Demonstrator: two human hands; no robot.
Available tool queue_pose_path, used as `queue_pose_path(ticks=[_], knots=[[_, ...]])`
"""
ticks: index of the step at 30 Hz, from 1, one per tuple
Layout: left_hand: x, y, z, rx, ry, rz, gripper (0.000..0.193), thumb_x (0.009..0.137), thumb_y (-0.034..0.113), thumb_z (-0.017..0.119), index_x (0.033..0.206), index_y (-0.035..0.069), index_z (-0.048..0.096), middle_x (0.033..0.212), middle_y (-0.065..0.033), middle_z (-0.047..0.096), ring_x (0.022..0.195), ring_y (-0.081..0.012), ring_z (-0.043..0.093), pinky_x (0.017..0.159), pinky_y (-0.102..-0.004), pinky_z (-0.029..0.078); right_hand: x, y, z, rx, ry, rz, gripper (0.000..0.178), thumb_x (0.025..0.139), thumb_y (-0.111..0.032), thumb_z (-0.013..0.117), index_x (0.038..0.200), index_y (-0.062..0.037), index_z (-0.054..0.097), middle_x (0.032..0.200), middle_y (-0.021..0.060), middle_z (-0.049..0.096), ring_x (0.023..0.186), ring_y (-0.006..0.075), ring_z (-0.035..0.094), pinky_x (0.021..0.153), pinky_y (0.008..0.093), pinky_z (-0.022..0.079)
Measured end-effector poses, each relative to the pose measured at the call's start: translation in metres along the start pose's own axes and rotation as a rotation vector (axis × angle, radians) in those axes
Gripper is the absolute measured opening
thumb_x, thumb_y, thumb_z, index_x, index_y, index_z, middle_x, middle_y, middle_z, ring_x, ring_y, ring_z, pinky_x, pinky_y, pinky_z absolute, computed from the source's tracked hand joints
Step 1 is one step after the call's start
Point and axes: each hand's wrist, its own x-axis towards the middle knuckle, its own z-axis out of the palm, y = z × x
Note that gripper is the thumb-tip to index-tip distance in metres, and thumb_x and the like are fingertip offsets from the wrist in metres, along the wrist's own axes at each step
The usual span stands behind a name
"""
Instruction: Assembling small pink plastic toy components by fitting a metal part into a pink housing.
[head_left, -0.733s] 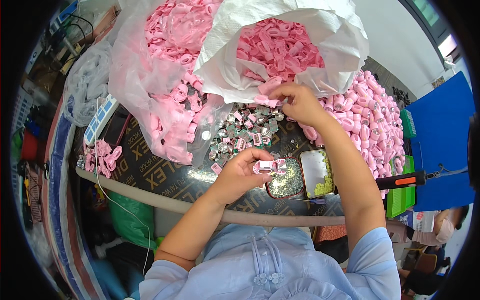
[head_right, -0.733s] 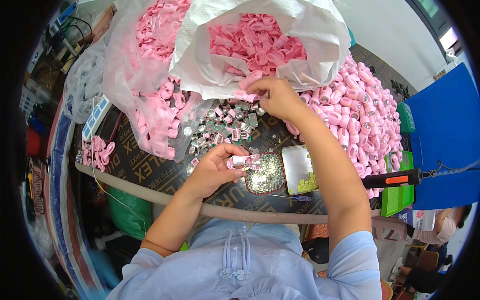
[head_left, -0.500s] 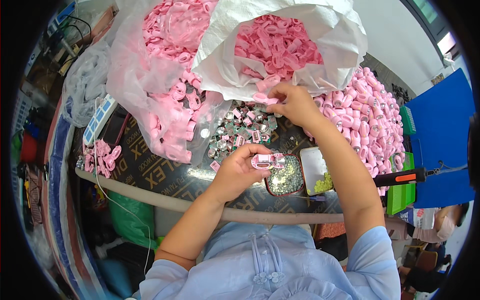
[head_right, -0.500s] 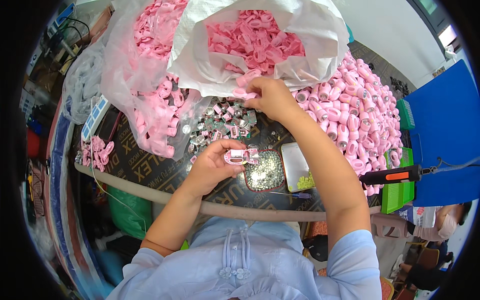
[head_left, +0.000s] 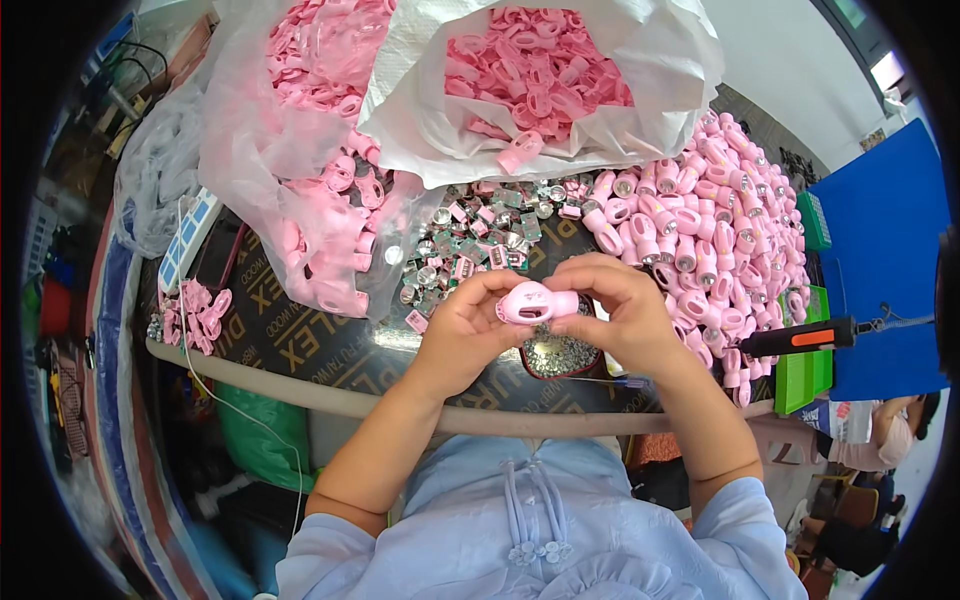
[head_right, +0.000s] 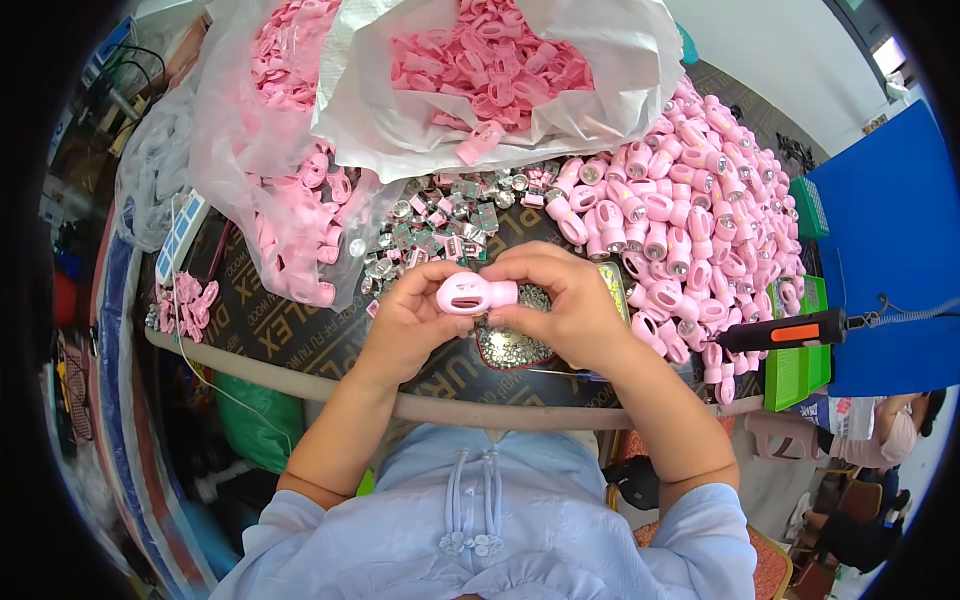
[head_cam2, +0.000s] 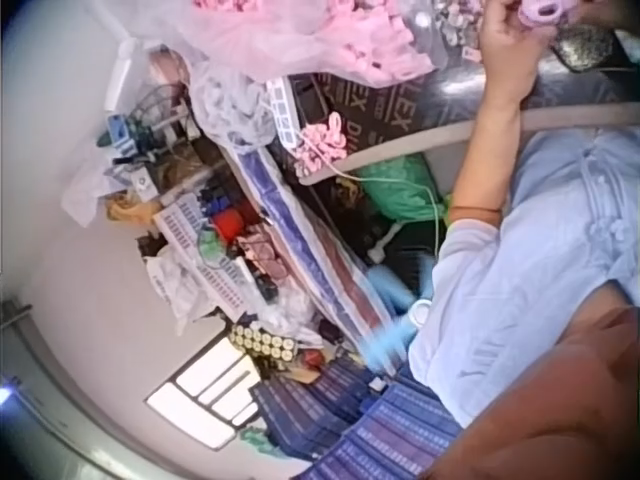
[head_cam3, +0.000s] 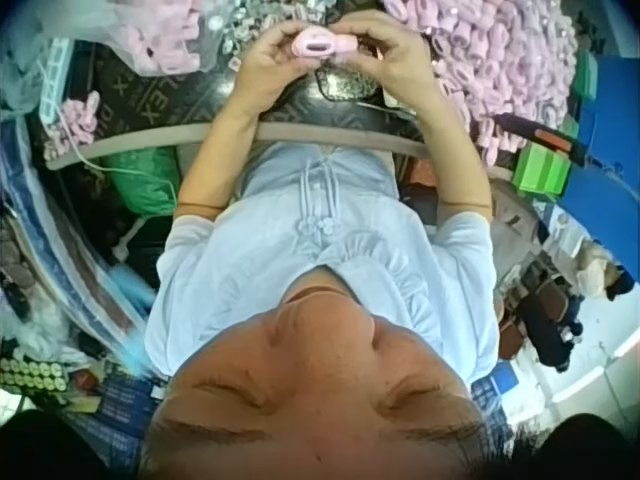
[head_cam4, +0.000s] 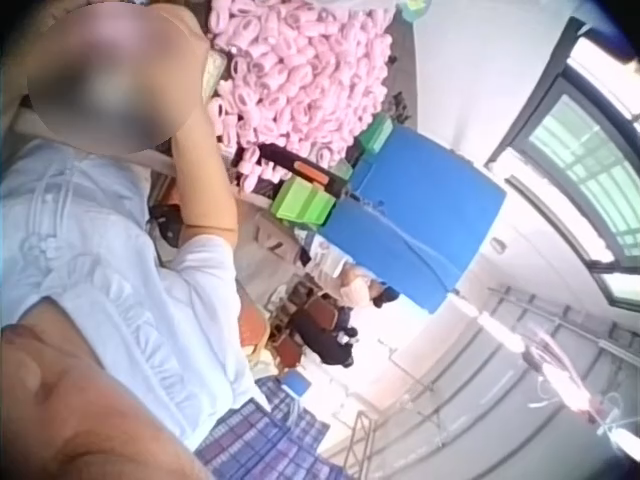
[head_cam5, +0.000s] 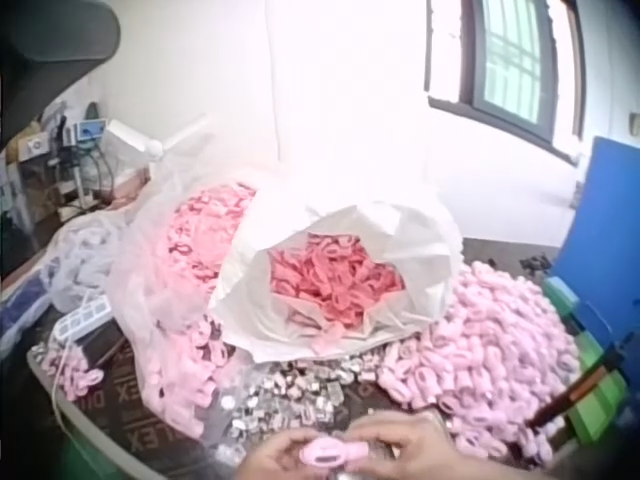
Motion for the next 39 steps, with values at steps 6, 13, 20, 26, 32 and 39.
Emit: queue_pose_path(ticks=[6, 13, 20, 26, 32, 39], knots=[[-0.004, -0.001, 0.005, 0.012, -0.017, -0.010, 0.055, 0.085, -0.008, 0.072, 0.135, 0.003, 0.050, 0.122, -0.0087, 0.060, 0.114, -0.0165, 0.061, 0.097, -0.0299, 0.052, -0.009, -0.007, 0.001, -0.201, -0.014, -0.002, 0.040, 0.075, 0.001, 0.083, 0.113, -0.0010, 0.071, 0.114, 0.0122, 0.065, 0.105, 0.0213, 0.065, 0.091, 0.0318, 0.053], [-0.005, -0.006, 0.008, -0.012, -0.014, -0.021, 0.052, 0.087, -0.008, 0.070, 0.135, 0.001, 0.054, 0.122, -0.0106, 0.062, 0.109, -0.0162, 0.064, 0.090, -0.0292, 0.055, -0.021, -0.007, 0.004, -0.008, 0.061, 0.059, 0.043, 0.077, 0.001, 0.081, 0.118, -0.0019, 0.070, 0.116, 0.0128, 0.065, 0.108, 0.0226, 0.065, 0.089, 0.0317, 0.055], [-0.004, 0.009, 0.024, -0.086, -0.018, -0.072, 0.051, 0.090, -0.006, 0.068, 0.137, 0.001, 0.053, 0.120, -0.0108, 0.063, 0.103, -0.0177, 0.066, 0.080, -0.0315, 0.058, -0.031, -0.004, 0.004, -0.179, 0.097, -0.192, 0.048, 0.075, -0.001, 0.083, 0.122, -0.0040, 0.070, 0.126, 0.0150, 0.067, 0.114, 0.0261, 0.066, 0.094, 0.0351, 0.054], [-0.005, 0.018, 0.029, -0.099, -0.082, -0.044, 0.049, 0.096, 0.000, 0.062, 0.143, 0.000, 0.048, 0.123, -0.0119, 0.062, 0.105, -0.0178, 0.064, 0.087, -0.0313, 0.056, -0.035, -0.001, 0.002, -0.229, 0.173, -0.218, 0.047, 0.076, -0.003, 0.083, 0.121, -0.0056, 0.071, 0.119, 0.0159, 0.070, 0.113, 0.0287, 0.068, 0.094, 0.0369, 0.055], [-0.007, 0.025, 0.035, 0.033, -0.060, 0.007, 0.049, 0.098, 0.001, 0.060, 0.145, -0.002, 0.046, 0.133, -0.0125, 0.059, 0.118, -0.0176, 0.060, 0.100, -0.0326, 0.051, -0.033, -0.002, 0.003, -0.234, 0.167, -0.274, 0.051, 0.074, -0.004, 0.085, 0.122, -0.0030, 0.069, 0.123, 0.0141, 0.070, 0.113, 0.0255, 0.068, 0.095, 0.0348, 0.054], [-0.005, 0.035, 0.035, 0.353, -0.087, 0.103, 0.049, 0.097, 0.001, 0.062, 0.144, -0.001, 0.050, 0.141, -0.0138, 0.056, 0.123, -0.0180, 0.057, 0.102, -0.0308, 0.048, -0.032, -0.002, 0.007, -0.218, 0.221, -0.296, 0.049, 0.074, -0.005, 0.084, 0.121, -0.0058, 0.071, 0.120, 0.0164, 0.070, 0.109, 0.0286, 0.069, 0.091, 0.0353, 0.056]])
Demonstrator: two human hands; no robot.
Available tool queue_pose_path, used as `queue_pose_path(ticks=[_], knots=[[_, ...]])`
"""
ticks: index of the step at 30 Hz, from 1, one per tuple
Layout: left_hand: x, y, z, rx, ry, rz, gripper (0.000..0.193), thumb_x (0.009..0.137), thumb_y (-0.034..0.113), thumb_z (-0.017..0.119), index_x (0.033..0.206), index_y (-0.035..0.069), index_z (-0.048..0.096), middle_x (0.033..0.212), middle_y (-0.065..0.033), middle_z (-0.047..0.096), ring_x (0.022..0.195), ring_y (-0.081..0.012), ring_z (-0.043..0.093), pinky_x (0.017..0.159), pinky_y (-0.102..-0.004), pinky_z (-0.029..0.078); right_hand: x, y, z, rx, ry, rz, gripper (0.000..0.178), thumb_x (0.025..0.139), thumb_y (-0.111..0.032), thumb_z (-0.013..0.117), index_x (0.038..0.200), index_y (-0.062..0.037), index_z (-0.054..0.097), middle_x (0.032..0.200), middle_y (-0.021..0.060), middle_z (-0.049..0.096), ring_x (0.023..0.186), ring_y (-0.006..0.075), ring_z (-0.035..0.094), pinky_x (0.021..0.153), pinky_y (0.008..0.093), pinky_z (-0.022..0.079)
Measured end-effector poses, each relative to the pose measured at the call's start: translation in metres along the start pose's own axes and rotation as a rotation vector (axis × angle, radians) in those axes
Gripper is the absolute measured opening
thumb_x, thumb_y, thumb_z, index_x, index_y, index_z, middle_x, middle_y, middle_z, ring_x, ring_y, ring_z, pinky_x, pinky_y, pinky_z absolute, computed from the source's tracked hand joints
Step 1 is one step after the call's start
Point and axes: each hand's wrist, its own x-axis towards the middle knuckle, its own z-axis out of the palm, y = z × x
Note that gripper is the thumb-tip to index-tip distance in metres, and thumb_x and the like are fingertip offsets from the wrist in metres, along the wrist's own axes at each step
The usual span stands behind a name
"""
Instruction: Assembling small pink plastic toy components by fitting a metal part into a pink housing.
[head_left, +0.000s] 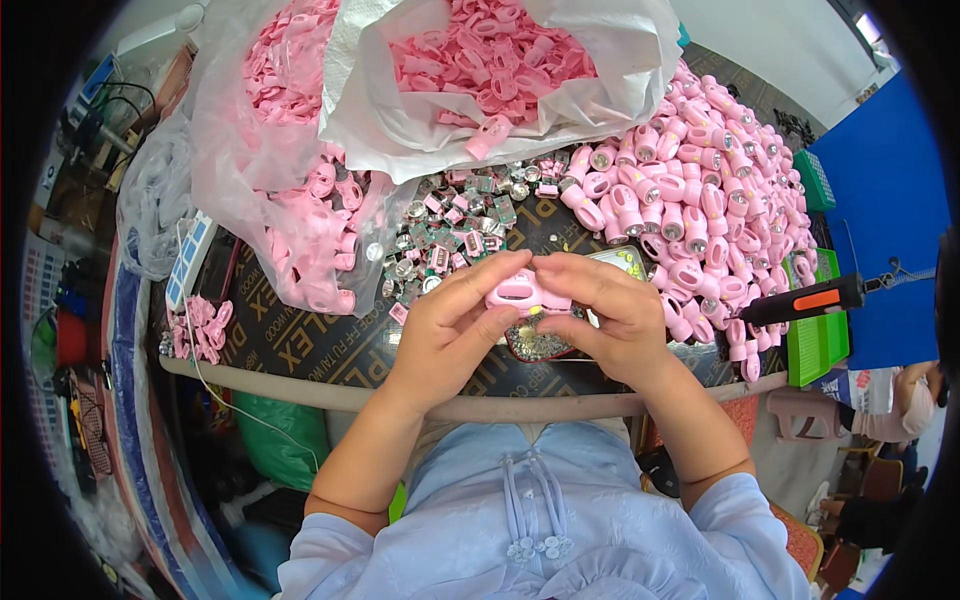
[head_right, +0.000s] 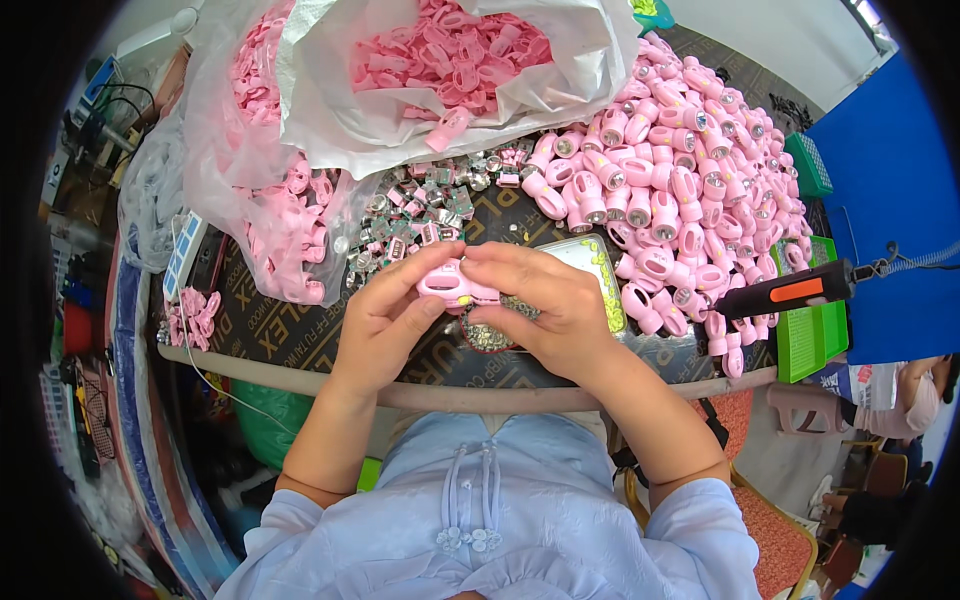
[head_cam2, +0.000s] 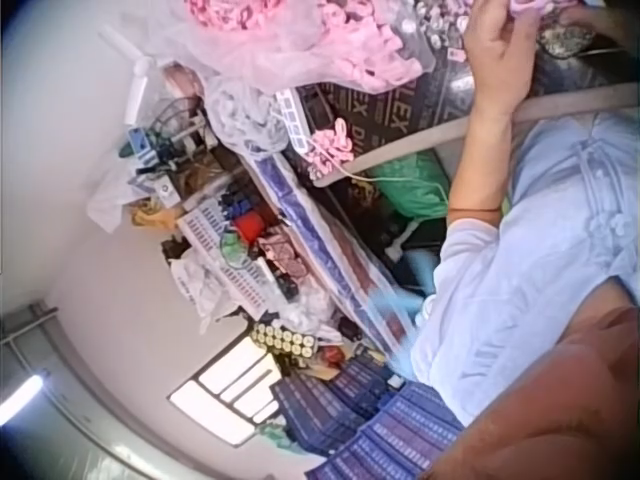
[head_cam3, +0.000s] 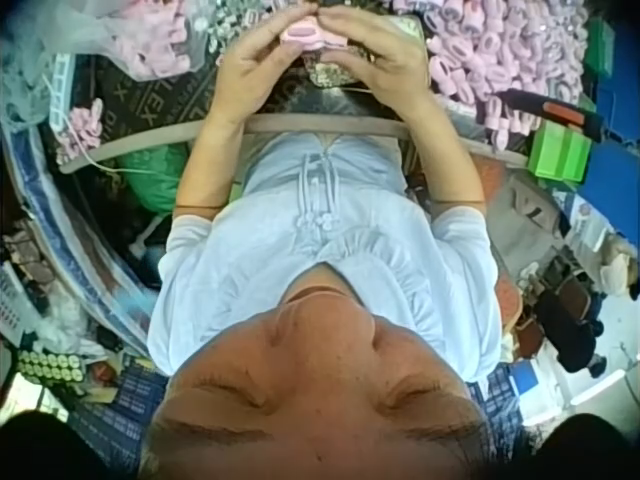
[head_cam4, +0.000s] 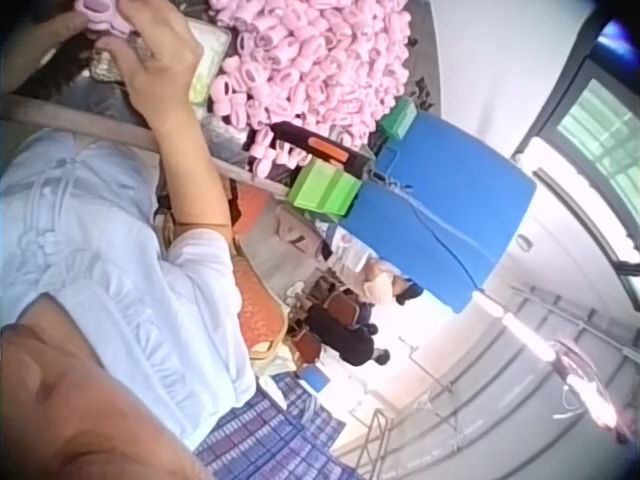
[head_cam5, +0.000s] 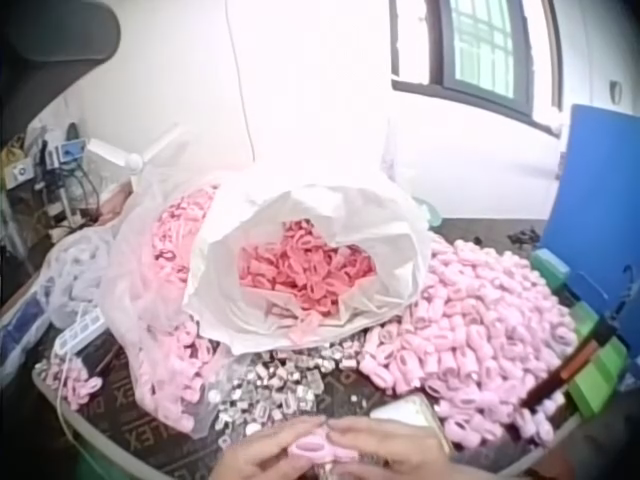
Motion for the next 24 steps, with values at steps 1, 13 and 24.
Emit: queue_pose_path(ticks=[1, 13, 24], knots=[[0.000, 0.001, -0.001, 0.125, -0.019, 0.049, 0.048, 0.097, 0.001, 0.062, 0.143, 0.000, 0.052, 0.141, -0.0135, 0.056, 0.123, -0.0179, 0.058, 0.101, -0.0303, 0.048, 0.000, 0.000, 0.001, 0.001, 0.007, -0.007, 0.049, 0.074, -0.005, 0.084, 0.121, -0.0063, 0.071, 0.121, 0.0164, 0.070, 0.109, 0.0283, 0.069, 0.090, 0.0351, 0.056], [0.001, 0.010, -0.002, 0.553, 0.007, 0.238, 0.046, 0.093, 0.001, 0.067, 0.138, -0.001, 0.056, 0.134, -0.0173, 0.062, 0.120, -0.0196, 0.062, 0.095, -0.0320, 0.053, 0.005, 0.001, 0.001, 0.000, -0.030, -0.038, 0.047, 0.075, -0.002, 0.082, 0.120, -0.0053, 0.071, 0.120, 0.0155, 0.070, 0.109, 0.0281, 0.068, 0.090, 0.0353, 0.056], [0.000, 0.003, 0.003, -0.147, 0.106, 0.105, 0.041, 0.092, -0.005, 0.066, 0.132, -0.005, 0.056, 0.135, -0.0186, 0.059, 0.117, -0.0219, 0.063, 0.097, -0.0324, 0.055, 0.003, 0.005, 0.005, 0.059, 0.005, -0.021, 0.047, 0.073, -0.002, 0.084, 0.118, -0.0043, 0.071, 0.118, 0.0155, 0.071, 0.109, 0.0268, 0.069, 0.089, 0.0350, 0.056]])
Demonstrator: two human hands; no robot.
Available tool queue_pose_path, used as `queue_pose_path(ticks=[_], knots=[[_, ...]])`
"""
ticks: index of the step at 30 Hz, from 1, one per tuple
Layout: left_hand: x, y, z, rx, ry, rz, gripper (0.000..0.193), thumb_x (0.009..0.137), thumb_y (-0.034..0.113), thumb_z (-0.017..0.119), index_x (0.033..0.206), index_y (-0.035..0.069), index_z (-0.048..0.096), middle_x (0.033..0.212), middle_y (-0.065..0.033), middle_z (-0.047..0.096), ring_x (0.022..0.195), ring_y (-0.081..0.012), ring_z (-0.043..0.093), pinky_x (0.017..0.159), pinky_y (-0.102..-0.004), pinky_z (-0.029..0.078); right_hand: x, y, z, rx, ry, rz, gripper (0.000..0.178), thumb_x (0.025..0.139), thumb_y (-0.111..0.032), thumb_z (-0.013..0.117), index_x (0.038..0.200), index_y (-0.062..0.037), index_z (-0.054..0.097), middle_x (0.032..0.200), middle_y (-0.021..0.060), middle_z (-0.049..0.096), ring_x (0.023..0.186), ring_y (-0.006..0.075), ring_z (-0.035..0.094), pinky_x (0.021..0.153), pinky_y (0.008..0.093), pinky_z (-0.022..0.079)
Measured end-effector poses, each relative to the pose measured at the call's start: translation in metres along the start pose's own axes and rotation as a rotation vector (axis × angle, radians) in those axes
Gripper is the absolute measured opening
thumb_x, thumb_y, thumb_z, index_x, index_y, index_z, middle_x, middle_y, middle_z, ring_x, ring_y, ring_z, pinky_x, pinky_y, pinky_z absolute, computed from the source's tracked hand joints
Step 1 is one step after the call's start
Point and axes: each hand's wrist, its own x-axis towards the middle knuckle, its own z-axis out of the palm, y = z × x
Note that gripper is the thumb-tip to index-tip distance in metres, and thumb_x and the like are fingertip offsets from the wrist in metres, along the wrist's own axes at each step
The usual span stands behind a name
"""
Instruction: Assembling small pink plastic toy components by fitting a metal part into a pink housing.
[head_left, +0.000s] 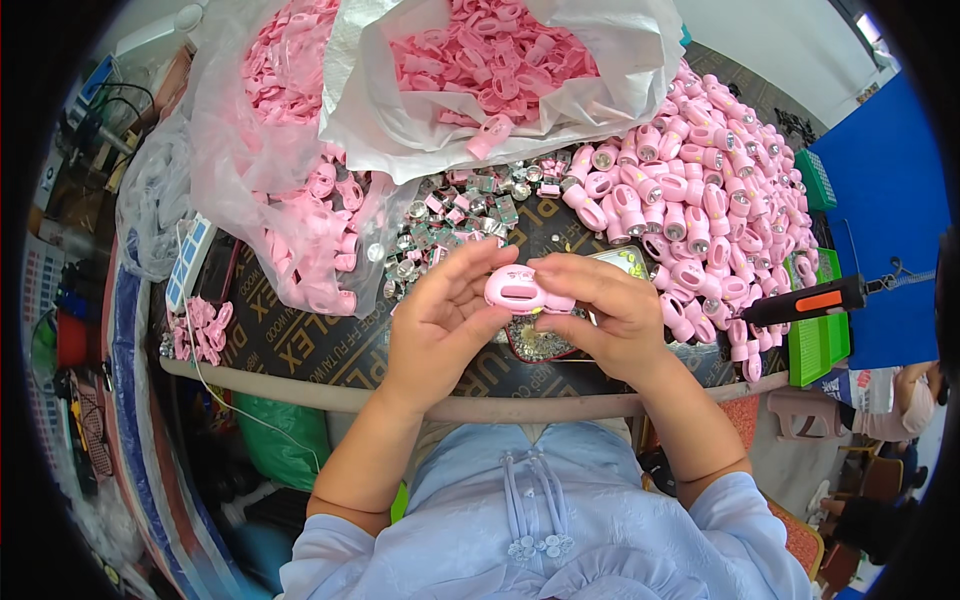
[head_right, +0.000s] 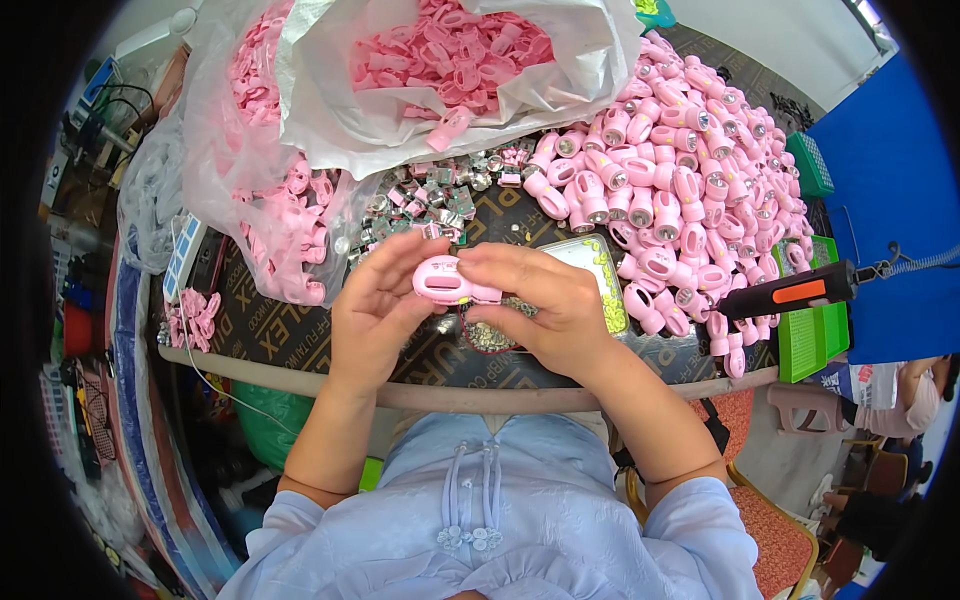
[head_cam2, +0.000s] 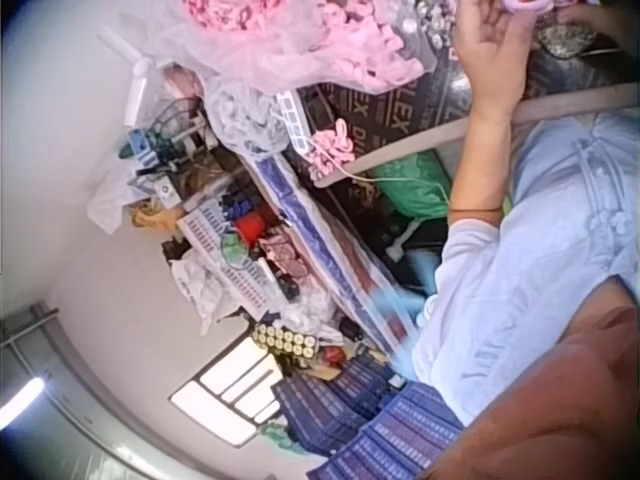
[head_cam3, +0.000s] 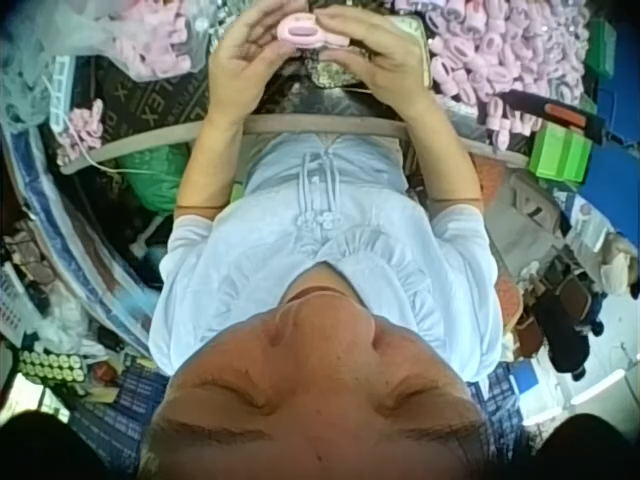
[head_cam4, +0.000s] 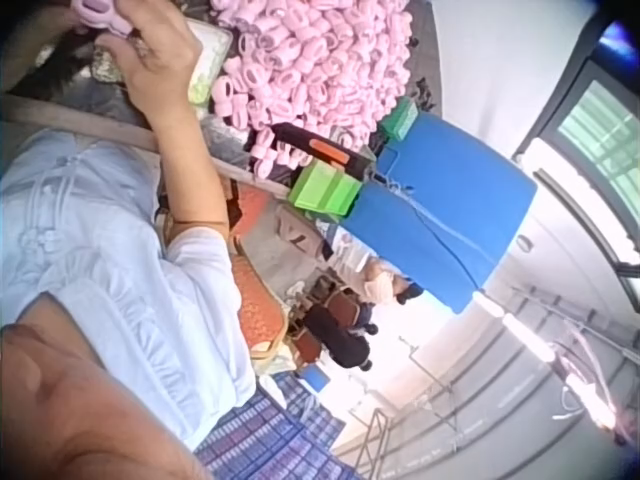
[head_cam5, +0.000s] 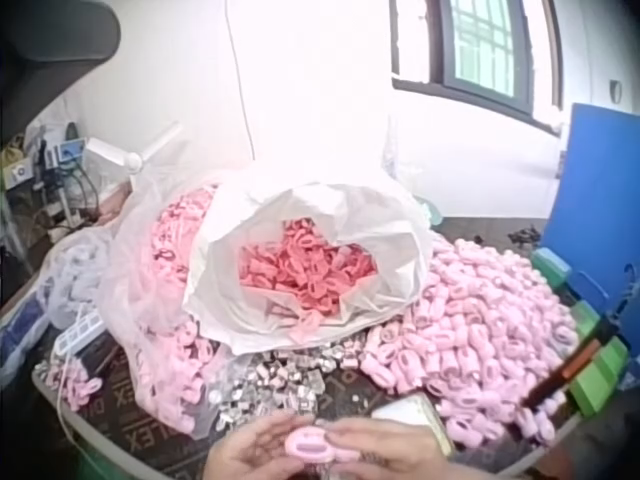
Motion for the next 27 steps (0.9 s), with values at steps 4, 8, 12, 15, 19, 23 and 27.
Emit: queue_pose_path(ticks=[4, 8, 12, 15, 19, 23, 27], knots=[[-0.002, -0.002, -0.009, -0.035, -0.050, -0.085, 0.038, 0.097, -0.003, 0.060, 0.134, -0.005, 0.054, 0.133, -0.0174, 0.060, 0.114, -0.0198, 0.063, 0.092, -0.0305, 0.054, -0.003, 0.001, 0.005, 0.142, 0.051, 0.097, 0.046, 0.073, -0.004, 0.084, 0.118, -0.0034, 0.071, 0.119, 0.0153, 0.071, 0.109, 0.0273, 0.069, 0.090, 0.0350, 0.056], [-0.002, -0.006, -0.012, 0.046, -0.071, -0.044, 0.037, 0.098, -0.001, 0.059, 0.134, -0.005, 0.053, 0.130, -0.0154, 0.061, 0.111, -0.0181, 0.063, 0.086, -0.0292, 0.054, 0.002, -0.004, 0.004, 0.054, 0.036, 0.082, 0.046, 0.074, -0.005, 0.084, 0.118, -0.0025, 0.071, 0.119, 0.0148, 0.071, 0.110, 0.0273, 0.069, 0.091, 0.0351, 0.056], [-0.001, -0.001, -0.010, -0.013, -0.027, -0.081, 0.037, 0.101, 0.003, 0.055, 0.136, -0.004, 0.050, 0.125, -0.0147, 0.062, 0.106, -0.0172, 0.063, 0.083, -0.0293, 0.054, 0.003, -0.001, 0.003, -0.003, 0.008, 0.012, 0.046, 0.075, -0.005, 0.084, 0.119, -0.0023, 0.070, 0.119, 0.0140, 0.071, 0.111, 0.0271, 0.069, 0.092, 0.0352, 0.056], [0.001, 0.000, -0.015, -0.175, -0.021, -0.198, 0.033, 0.102, 0.005, 0.051, 0.134, -0.002, 0.049, 0.121, -0.0146, 0.063, 0.104, -0.0182, 0.064, 0.082, -0.0302, 0.055, 0.000, 0.002, 0.002, 0.028, -0.010, 0.026, 0.048, 0.075, -0.004, 0.084, 0.121, -0.0018, 0.070, 0.121, 0.0153, 0.070, 0.111, 0.0267, 0.068, 0.094, 0.0349, 0.054], [0.004, 0.005, -0.012, -0.298, -0.001, -0.306, 0.026, 0.099, 0.003, 0.048, 0.125, -0.001, 0.051, 0.113, -0.0139, 0.064, 0.099, -0.0194, 0.065, 0.079, -0.0300, 0.055, 0.000, 0.001, 0.003, 0.005, -0.029, 0.031, 0.049, 0.075, -0.003, 0.083, 0.122, -0.0015, 0.069, 0.123, 0.0164, 0.070, 0.114, 0.0265, 0.067, 0.095, 0.0351, 0.053], [0.006, 0.004, -0.016, -0.362, -0.013, -0.355, 0.029, 0.098, 0.005, 0.051, 0.126, 0.000, 0.050, 0.109, -0.0143, 0.066, 0.092, -0.0214, 0.068, 0.075, -0.0317, 0.057, 0.001, -0.003, 0.004, -0.043, -0.046, 0.028, 0.048, 0.075, -0.004, 0.083, 0.122, -0.0018, 0.069, 0.124, 0.0157, 0.070, 0.116, 0.0270, 0.067, 0.096, 0.0359, 0.054], [0.008, 0.006, -0.014, -0.310, 0.003, -0.366, 0.023, 0.099, 0.003, 0.048, 0.122, 0.001, 0.053, 0.109, -0.0124, 0.065, 0.090, -0.0179, 0.067, 0.071, -0.0274, 0.053, 0.003, -0.001, 0.001, -0.078, -0.072, -0.026, 0.050, 0.075, -0.005, 0.082, 0.123, -0.0025, 0.068, 0.125, 0.0153, 0.069, 0.115, 0.0279, 0.067, 0.096, 0.0354, 0.054]])
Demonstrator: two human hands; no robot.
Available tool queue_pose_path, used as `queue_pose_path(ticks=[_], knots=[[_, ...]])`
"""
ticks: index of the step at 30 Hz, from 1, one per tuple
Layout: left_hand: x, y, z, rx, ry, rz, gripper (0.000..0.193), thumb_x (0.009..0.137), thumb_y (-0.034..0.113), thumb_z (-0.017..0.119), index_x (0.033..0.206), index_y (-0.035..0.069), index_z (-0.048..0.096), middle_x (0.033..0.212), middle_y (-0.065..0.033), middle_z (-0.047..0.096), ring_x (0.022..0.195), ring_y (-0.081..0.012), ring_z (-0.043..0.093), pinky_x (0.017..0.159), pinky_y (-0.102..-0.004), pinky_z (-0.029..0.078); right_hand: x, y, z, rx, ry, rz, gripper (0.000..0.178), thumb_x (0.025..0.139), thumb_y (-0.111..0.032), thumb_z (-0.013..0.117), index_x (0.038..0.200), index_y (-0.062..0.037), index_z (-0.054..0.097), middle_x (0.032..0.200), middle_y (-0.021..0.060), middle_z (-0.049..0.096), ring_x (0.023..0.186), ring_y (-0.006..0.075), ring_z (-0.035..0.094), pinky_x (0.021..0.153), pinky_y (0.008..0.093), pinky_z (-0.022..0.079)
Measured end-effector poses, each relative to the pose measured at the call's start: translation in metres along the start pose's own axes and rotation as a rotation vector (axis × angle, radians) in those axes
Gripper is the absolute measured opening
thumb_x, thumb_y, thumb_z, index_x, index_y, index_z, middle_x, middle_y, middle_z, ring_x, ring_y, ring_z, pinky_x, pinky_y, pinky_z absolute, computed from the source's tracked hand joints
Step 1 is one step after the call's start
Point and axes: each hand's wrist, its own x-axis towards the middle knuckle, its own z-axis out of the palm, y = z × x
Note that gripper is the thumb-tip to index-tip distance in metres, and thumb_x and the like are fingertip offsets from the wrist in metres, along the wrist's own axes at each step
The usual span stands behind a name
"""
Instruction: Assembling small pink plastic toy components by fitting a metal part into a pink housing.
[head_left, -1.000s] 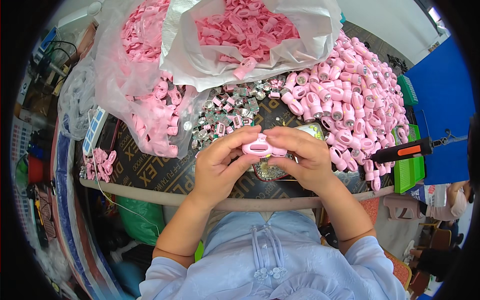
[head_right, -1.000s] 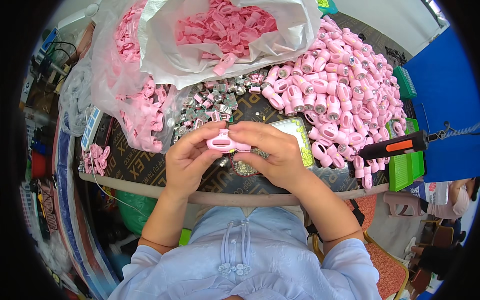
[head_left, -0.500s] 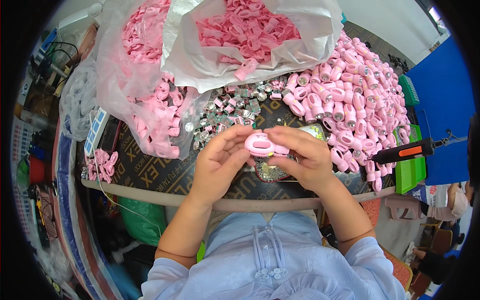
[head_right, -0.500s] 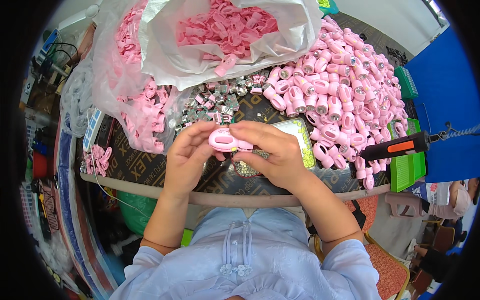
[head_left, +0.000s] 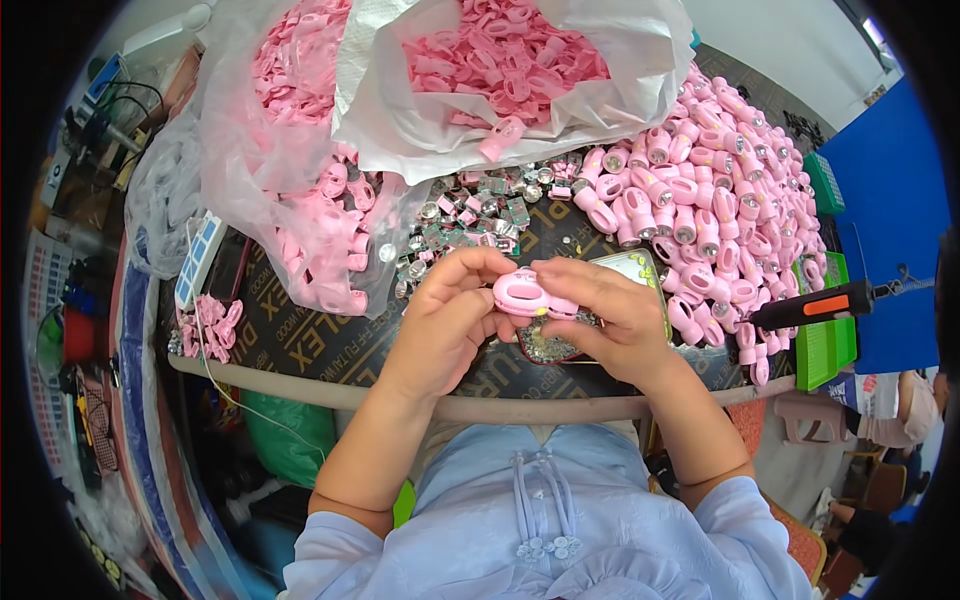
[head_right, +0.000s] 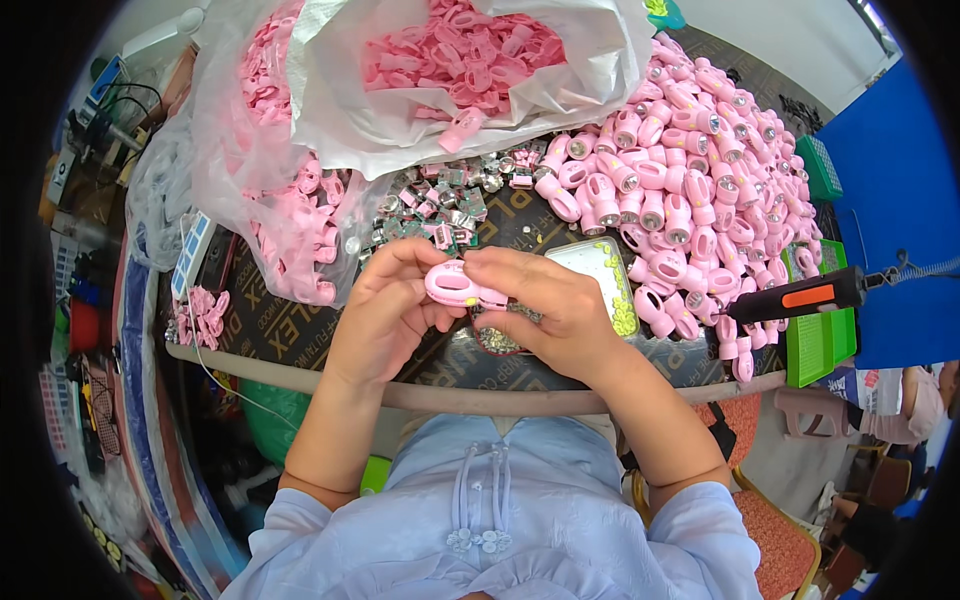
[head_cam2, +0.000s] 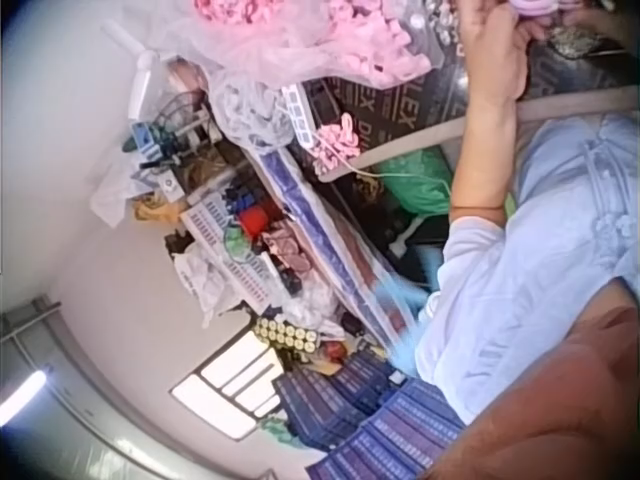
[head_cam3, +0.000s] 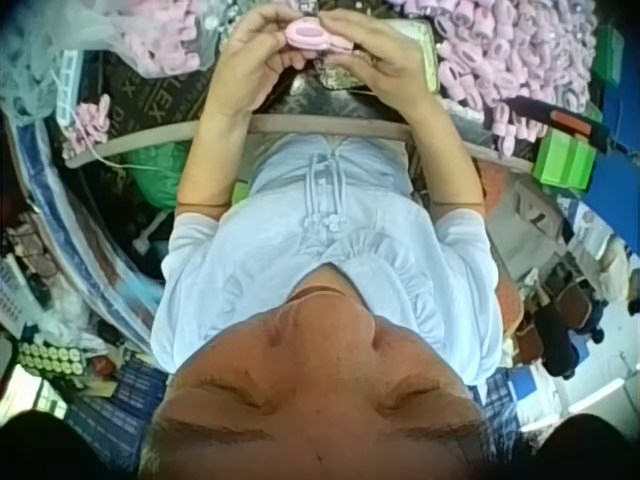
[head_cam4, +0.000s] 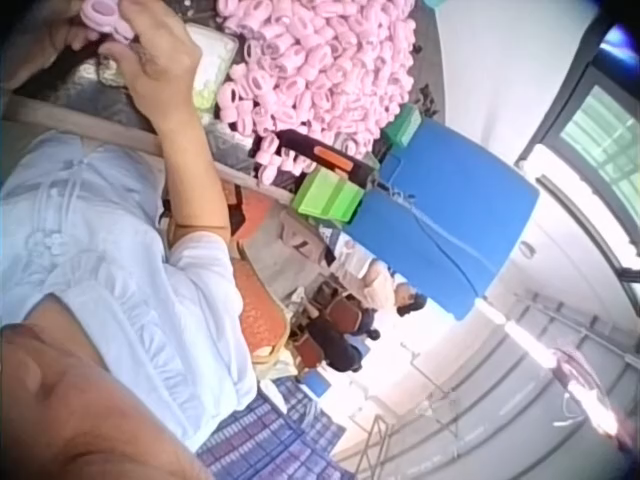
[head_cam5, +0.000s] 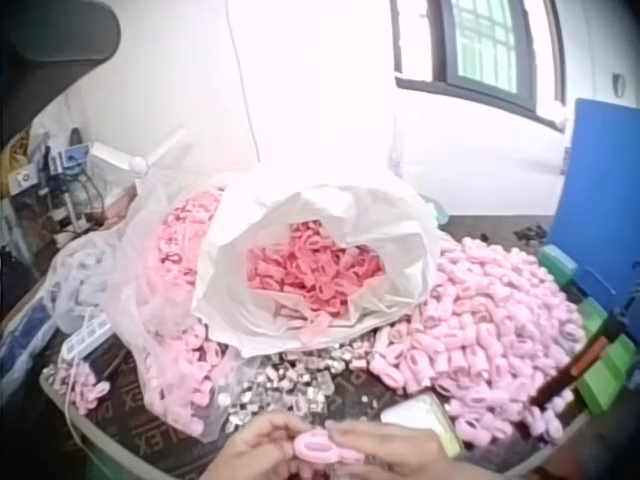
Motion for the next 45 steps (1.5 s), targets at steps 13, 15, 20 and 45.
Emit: queue_pose_path(ticks=[13, 15, 20, 45], knots=[[0.000, -0.004, 0.005, 0.130, -0.037, 0.064, 0.037, 0.093, -0.003, 0.062, 0.128, 0.002, 0.051, 0.117, -0.0112, 0.059, 0.103, -0.0166, 0.063, 0.081, -0.0293, 0.056, -0.002, 0.001, -0.006, 0.055, -0.018, 0.021, 0.047, 0.080, -0.002, 0.079, 0.125, -0.0005, 0.067, 0.127, 0.0168, 0.068, 0.115, 0.0272, 0.067, 0.095, 0.0354, 0.056], [-0.001, -0.007, 0.002, 0.128, -0.027, 0.073, 0.040, 0.092, -0.004, 0.063, 0.129, 0.002, 0.050, 0.118, -0.0110, 0.059, 0.103, -0.0165, 0.063, 0.083, -0.0297, 0.056, -0.007, 0.000, -0.004, 0.248, 0.012, 0.177, 0.042, 0.084, 0.000, 0.075, 0.125, 0.0018, 0.066, 0.128, 0.0178, 0.066, 0.115, 0.0267, 0.067, 0.095, 0.0354, 0.056], [0.000, -0.017, 0.001, 0.154, 0.013, 0.142, 0.043, 0.091, -0.001, 0.066, 0.131, 0.003, 0.050, 0.119, -0.0121, 0.061, 0.103, -0.0190, 0.064, 0.081, -0.0304, 0.056, -0.010, -0.005, 0.002, 0.543, 0.067, 0.424, 0.031, 0.094, 0.007, 0.061, 0.125, 0.0073, 0.063, 0.130, 0.0199, 0.062, 0.115, 0.0261, 0.065, 0.095, 0.0347, 0.058], [-0.002, -0.038, -0.009, 0.110, -0.046, 0.248, 0.036, 0.095, -0.004, 0.062, 0.129, 0.002, 0.052, 0.117, -0.0112, 0.061, 0.099, -0.0166, 0.065, 0.076, -0.0285, 0.055, -0.008, 0.005, 0.007, -0.062, 0.065, 0.015, 0.044, 0.078, -0.003, 0.080, 0.121, -0.0050, 0.070, 0.115, 0.0147, 0.071, 0.106, 0.0300, 0.070, 0.086, 0.0366, 0.058]])
